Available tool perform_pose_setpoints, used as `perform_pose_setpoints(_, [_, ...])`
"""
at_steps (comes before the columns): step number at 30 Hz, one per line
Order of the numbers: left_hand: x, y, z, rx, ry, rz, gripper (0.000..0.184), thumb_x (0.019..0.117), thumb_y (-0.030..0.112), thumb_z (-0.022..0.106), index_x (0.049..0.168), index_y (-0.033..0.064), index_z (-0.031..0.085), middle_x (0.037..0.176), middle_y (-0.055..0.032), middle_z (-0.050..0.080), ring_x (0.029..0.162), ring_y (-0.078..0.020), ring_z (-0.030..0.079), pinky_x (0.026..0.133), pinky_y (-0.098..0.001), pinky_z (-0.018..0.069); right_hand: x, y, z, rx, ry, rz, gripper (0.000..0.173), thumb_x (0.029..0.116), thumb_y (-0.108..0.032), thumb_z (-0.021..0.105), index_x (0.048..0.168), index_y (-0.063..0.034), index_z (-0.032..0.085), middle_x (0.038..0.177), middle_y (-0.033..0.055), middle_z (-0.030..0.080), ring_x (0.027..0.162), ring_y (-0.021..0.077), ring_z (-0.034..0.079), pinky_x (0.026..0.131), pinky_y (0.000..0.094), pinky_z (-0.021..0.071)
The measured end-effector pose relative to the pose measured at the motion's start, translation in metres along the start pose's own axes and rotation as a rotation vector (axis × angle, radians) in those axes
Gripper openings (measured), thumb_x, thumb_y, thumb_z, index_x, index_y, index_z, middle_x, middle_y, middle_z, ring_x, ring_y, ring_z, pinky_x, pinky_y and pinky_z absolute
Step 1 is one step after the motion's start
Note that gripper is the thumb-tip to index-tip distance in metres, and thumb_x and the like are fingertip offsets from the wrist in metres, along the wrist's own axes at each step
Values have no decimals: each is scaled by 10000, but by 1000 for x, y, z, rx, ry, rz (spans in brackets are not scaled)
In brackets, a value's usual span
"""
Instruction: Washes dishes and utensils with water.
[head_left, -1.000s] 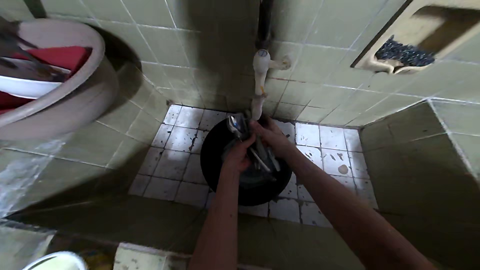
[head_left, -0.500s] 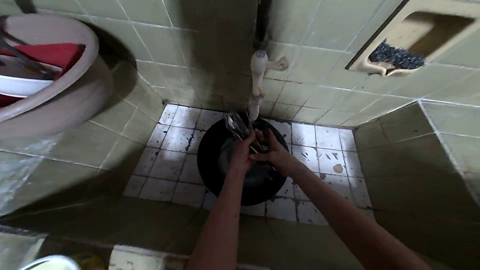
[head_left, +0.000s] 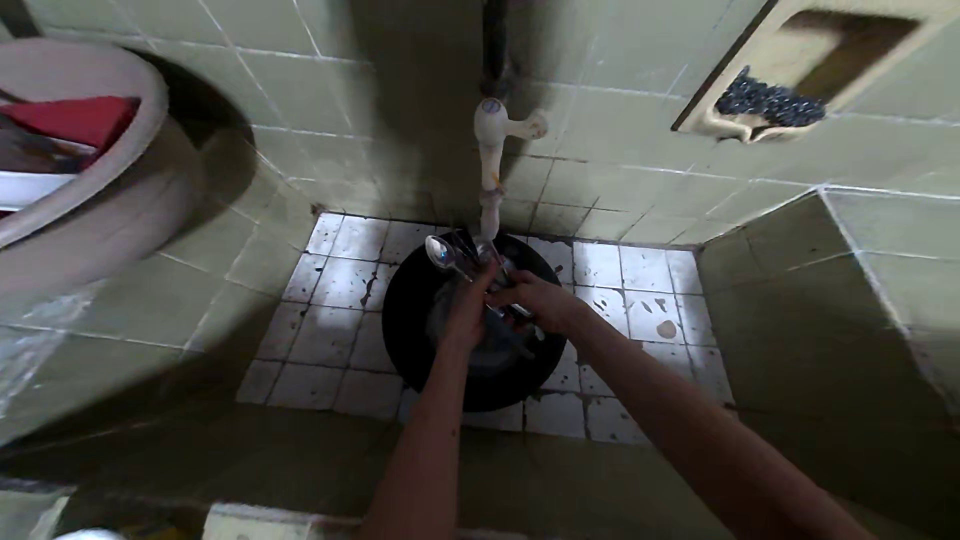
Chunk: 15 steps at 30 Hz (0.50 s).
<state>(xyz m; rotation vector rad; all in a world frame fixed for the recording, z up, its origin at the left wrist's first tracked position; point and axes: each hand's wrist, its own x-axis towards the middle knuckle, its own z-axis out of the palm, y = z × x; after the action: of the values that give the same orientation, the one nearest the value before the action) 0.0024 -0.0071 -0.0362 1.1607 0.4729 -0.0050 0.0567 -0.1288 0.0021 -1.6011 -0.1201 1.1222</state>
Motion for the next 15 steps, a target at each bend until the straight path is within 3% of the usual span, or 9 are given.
perform_pose_setpoints(2, [-1,-3,2,210,-11,-50,484,1077,464,450,1415,131,543,1105,-74,667,822,-113,617,679,-274,516,-3,3,-5,4,-46,20,196,1010,-120,592,1197,-79,549,782,30,610,551,89,561,482,227,491])
perform_pose_setpoints(3, [-1,-5,1,277,-31,-74,522,1073,507,428,1416,132,549,1083,-94,670,803,-137,620,668,-301,523,-5,4,-6,10,-65,29,149,1014,-112,582,1156,-70,562,766,34,612,536,88,557,466,222,482])
perform_pose_setpoints(6, [-5,1,2,330,-132,-91,580,1085,523,344,1368,63,556,1064,-120,663,865,-173,634,770,-360,545,-12,4,-10,43,-78,40,70,1033,-127,538,1068,-74,569,719,27,580,485,81,517,416,215,447])
perform_pose_setpoints(9, [-6,11,-11,233,-214,-121,629,1100,500,293,1403,-16,487,1155,-153,652,986,-217,673,869,-414,586,-27,-4,-15,-2,8,90,169,1038,-171,563,1176,-76,542,716,30,560,477,89,503,412,221,442])
perform_pose_setpoints(10, [-4,13,-18,230,-174,-131,678,1095,534,258,1391,-25,504,1172,-162,666,1025,-239,679,897,-439,581,-35,-6,-18,-51,43,109,169,1040,-177,558,1171,-72,537,715,33,563,471,93,499,411,228,441])
perform_pose_setpoints(13, [-1,10,-28,307,160,-99,776,1101,543,182,1231,-98,601,1089,-220,683,952,-279,664,878,-453,542,-68,-3,-30,-395,168,99,204,1055,-180,544,1182,-19,537,735,81,544,508,151,512,463,300,459])
perform_pose_setpoints(14, [2,5,-27,389,264,-67,706,1122,473,225,1179,-108,620,1045,-229,679,917,-288,653,859,-460,535,-81,-3,-34,-547,203,106,247,1067,-186,540,1223,5,532,803,128,567,577,206,553,529,361,494])
perform_pose_setpoints(15, [2,1,-24,511,322,-39,566,1131,372,324,1192,-100,629,1074,-246,674,962,-325,656,890,-498,530,-95,-4,-37,-679,241,121,269,1069,-184,541,1247,18,535,875,170,596,671,264,597,613,426,516])
